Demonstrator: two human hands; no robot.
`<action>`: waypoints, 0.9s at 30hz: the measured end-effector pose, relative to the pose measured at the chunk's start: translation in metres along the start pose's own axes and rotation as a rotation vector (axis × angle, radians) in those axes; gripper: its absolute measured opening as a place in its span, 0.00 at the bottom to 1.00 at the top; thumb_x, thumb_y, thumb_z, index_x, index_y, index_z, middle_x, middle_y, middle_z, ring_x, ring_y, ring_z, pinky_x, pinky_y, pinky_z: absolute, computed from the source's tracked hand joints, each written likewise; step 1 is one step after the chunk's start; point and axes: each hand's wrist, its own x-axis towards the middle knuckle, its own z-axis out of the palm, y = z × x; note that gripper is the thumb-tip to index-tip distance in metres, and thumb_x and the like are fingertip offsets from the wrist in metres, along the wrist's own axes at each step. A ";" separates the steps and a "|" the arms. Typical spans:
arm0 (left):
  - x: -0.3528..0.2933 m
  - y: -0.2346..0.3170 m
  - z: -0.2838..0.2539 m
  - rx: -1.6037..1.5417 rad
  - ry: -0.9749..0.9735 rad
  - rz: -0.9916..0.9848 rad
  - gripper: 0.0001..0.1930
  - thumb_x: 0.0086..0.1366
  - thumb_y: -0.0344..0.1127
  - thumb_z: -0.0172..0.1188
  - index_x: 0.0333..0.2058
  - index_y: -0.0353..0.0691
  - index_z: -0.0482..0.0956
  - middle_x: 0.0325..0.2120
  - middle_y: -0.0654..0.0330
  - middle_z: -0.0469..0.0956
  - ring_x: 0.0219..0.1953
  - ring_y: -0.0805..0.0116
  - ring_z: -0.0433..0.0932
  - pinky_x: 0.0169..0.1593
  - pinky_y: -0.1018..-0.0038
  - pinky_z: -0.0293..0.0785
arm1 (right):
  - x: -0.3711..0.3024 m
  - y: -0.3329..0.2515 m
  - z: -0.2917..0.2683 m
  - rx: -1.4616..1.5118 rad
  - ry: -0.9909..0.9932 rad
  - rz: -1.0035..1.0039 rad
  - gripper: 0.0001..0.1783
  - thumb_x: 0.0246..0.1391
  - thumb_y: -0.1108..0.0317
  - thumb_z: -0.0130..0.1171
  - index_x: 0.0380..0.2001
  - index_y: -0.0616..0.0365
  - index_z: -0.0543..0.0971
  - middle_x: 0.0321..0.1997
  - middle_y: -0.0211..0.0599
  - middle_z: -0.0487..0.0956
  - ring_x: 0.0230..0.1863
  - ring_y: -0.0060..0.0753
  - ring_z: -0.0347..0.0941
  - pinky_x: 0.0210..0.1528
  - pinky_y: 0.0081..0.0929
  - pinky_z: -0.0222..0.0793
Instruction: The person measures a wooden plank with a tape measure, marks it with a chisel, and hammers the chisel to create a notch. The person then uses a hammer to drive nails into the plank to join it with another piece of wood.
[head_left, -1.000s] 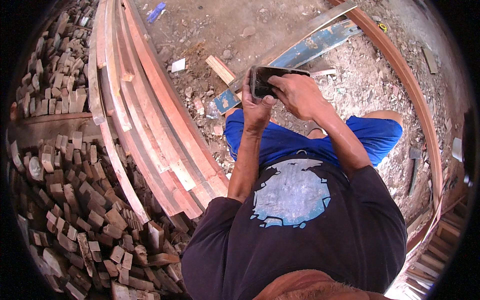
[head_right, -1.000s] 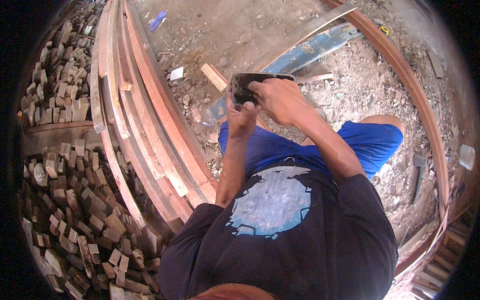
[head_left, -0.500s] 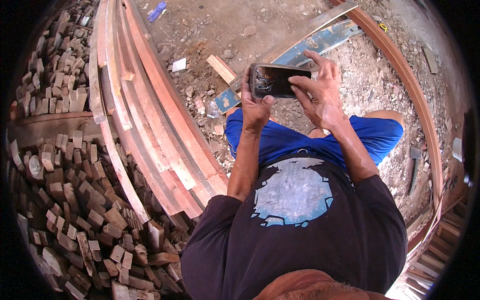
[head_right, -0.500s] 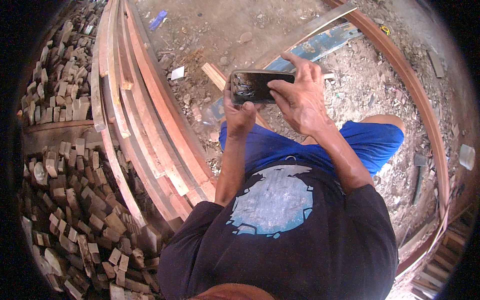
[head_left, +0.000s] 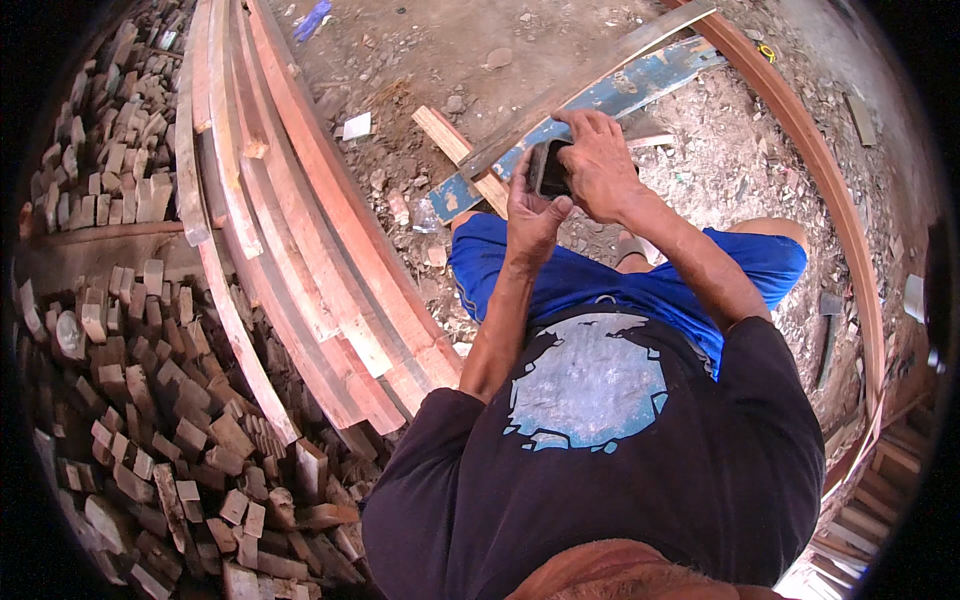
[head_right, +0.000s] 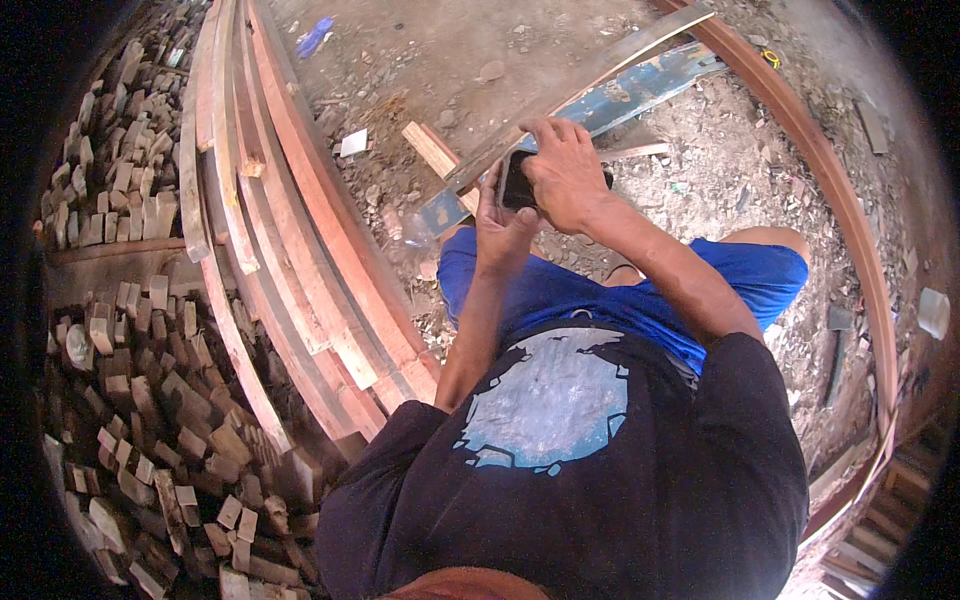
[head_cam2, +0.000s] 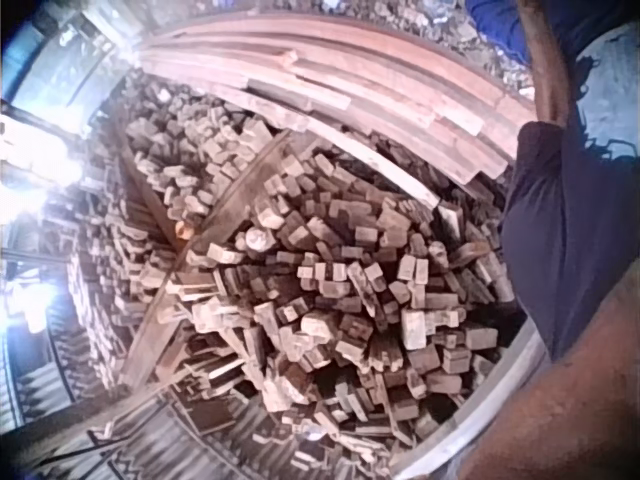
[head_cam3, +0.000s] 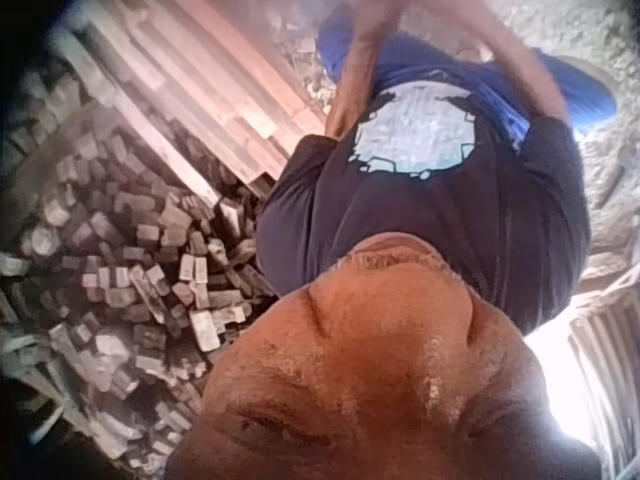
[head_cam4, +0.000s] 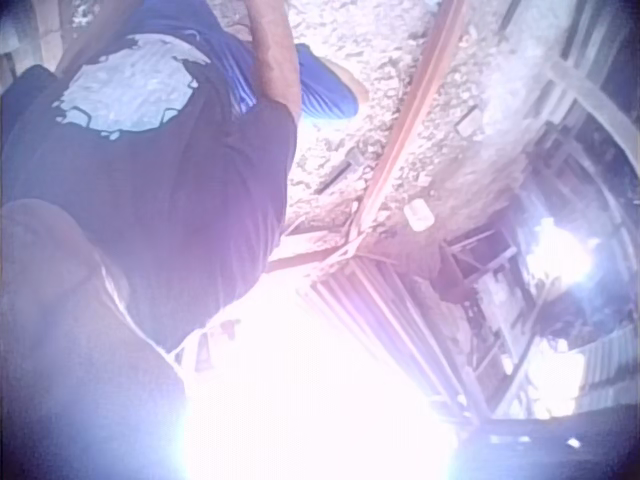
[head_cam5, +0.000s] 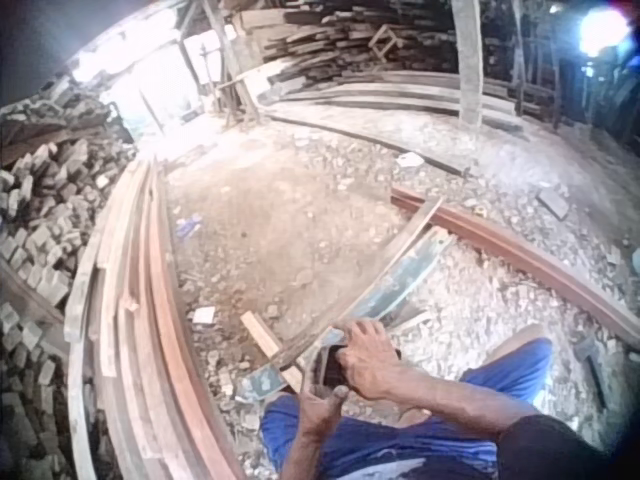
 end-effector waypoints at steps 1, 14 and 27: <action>-0.003 -0.004 -0.001 0.002 0.005 -0.009 0.57 0.58 0.35 0.82 0.76 0.32 0.50 0.69 0.52 0.68 0.70 0.59 0.69 0.74 0.62 0.66 | -0.002 0.003 0.001 0.005 -0.059 -0.001 0.12 0.45 0.67 0.64 0.33 0.56 0.90 0.71 0.48 0.70 0.73 0.58 0.61 0.74 0.53 0.57; 0.017 -0.004 0.002 -0.026 0.059 -0.009 0.42 0.68 0.35 0.71 0.73 0.42 0.54 0.61 0.50 0.75 0.61 0.51 0.80 0.59 0.47 0.84 | -0.034 0.020 -0.031 0.948 0.317 0.315 0.04 0.61 0.72 0.68 0.37 0.61 0.86 0.70 0.51 0.71 0.73 0.50 0.63 0.71 0.46 0.61; 0.008 -0.003 0.009 -0.166 0.021 -0.080 0.45 0.68 0.31 0.70 0.76 0.42 0.50 0.64 0.50 0.72 0.61 0.50 0.80 0.57 0.54 0.87 | -0.049 0.045 -0.037 2.071 0.131 0.539 0.18 0.74 0.73 0.51 0.61 0.72 0.75 0.58 0.55 0.83 0.49 0.38 0.87 0.50 0.29 0.87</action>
